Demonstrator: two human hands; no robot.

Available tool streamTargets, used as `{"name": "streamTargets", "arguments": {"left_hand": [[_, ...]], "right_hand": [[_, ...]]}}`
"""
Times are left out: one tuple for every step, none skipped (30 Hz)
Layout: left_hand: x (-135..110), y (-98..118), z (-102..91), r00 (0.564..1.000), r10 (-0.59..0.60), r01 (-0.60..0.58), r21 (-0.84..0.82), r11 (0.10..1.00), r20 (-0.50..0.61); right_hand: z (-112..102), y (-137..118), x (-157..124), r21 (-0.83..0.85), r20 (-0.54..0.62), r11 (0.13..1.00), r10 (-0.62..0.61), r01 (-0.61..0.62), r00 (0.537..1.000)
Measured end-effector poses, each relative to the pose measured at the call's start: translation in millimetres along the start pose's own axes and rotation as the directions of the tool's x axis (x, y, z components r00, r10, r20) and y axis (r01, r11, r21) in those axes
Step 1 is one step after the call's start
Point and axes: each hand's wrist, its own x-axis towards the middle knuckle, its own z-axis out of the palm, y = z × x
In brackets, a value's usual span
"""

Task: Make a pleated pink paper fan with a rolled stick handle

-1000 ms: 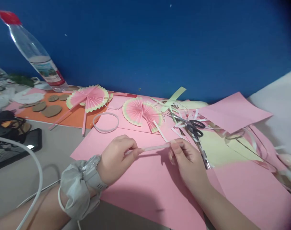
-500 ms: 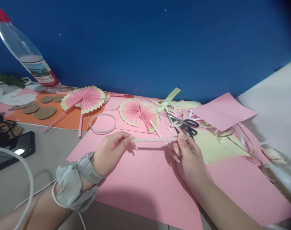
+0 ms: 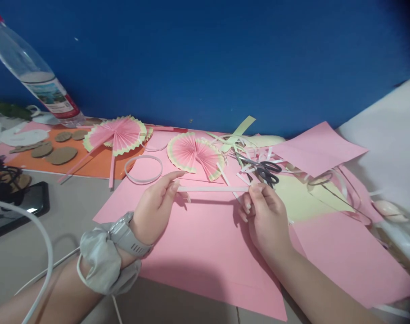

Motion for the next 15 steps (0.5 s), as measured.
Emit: {"name": "streamTargets", "arguments": {"left_hand": [[0.2,-1.1,0.2,1.0,-0.002,0.001,-0.011,1.0,-0.012],[0.5,-2.4,0.4,1.0,-0.005,0.004,-0.03,1.0,-0.022],[0.9,-3.7,0.5,0.999,-0.011,0.01,-0.052,0.999,-0.034],[1.2,-4.9,0.6,0.999,-0.021,0.018,-0.07,0.997,-0.048],[1.5,-5.8,0.5,0.998,-0.033,0.027,-0.082,0.996,-0.062],[1.8,-6.5,0.2,0.996,-0.044,0.037,-0.09,0.995,-0.076],[2.0,-6.9,-0.4,0.994,-0.05,0.041,-0.092,0.995,-0.094],[2.3,-6.9,-1.1,0.992,-0.051,0.04,-0.089,0.995,-0.116],[2.6,-6.8,-1.9,0.989,-0.047,0.036,-0.082,0.996,-0.143],[2.9,-6.4,-2.8,0.984,-0.039,0.026,-0.075,0.997,-0.175],[3.3,-6.0,-3.7,0.977,-0.025,0.011,-0.067,0.998,-0.214],[3.8,-5.5,-4.6,0.968,-0.01,-0.006,-0.06,0.998,-0.251],[4.4,-5.0,-5.4,0.959,0.005,-0.022,-0.059,0.998,-0.285],[5.0,-4.6,-6.2,0.951,0.013,-0.034,-0.064,0.997,-0.309],[5.7,-4.3,-6.9,0.945,0.016,-0.042,-0.074,0.996,-0.327]], "right_hand": [[0.0,0.0,-0.9,-0.014,0.011,1.0,-0.01,0.01,1.0],[-0.1,-0.1,-1.8,-0.035,0.021,0.999,-0.02,0.021,1.0],[-0.3,-0.2,-2.7,-0.064,0.03,0.997,-0.032,0.034,0.999],[-0.5,-0.5,-3.4,-0.101,0.04,0.994,-0.044,0.048,0.998],[-0.9,-0.8,-4.0,-0.138,0.052,0.989,-0.053,0.06,0.997],[-1.3,-1.1,-4.4,-0.172,0.061,0.982,-0.064,0.073,0.996],[-1.7,-1.3,-4.6,-0.204,0.067,0.975,-0.073,0.085,0.995],[-2.1,-1.3,-4.5,-0.23,0.069,0.969,-0.079,0.093,0.994],[-2.6,-1.1,-4.3,-0.247,0.065,0.964,-0.082,0.096,0.994],[-3.1,-0.6,-3.9,-0.254,0.058,0.963,-0.081,0.093,0.995],[-3.7,0.1,-3.6,-0.256,0.055,0.963,-0.077,0.088,0.996],[-4.2,0.9,-3.4,-0.252,0.057,0.964,-0.072,0.085,0.996],[-4.7,1.7,-3.5,-0.246,0.069,0.966,-0.064,0.08,0.996],[-5.0,2.3,-3.9,-0.245,0.089,0.967,-0.056,0.076,0.994],[-5.1,2.7,-4.7,-0.25,0.117,0.965,-0.045,0.073,0.992]]}}
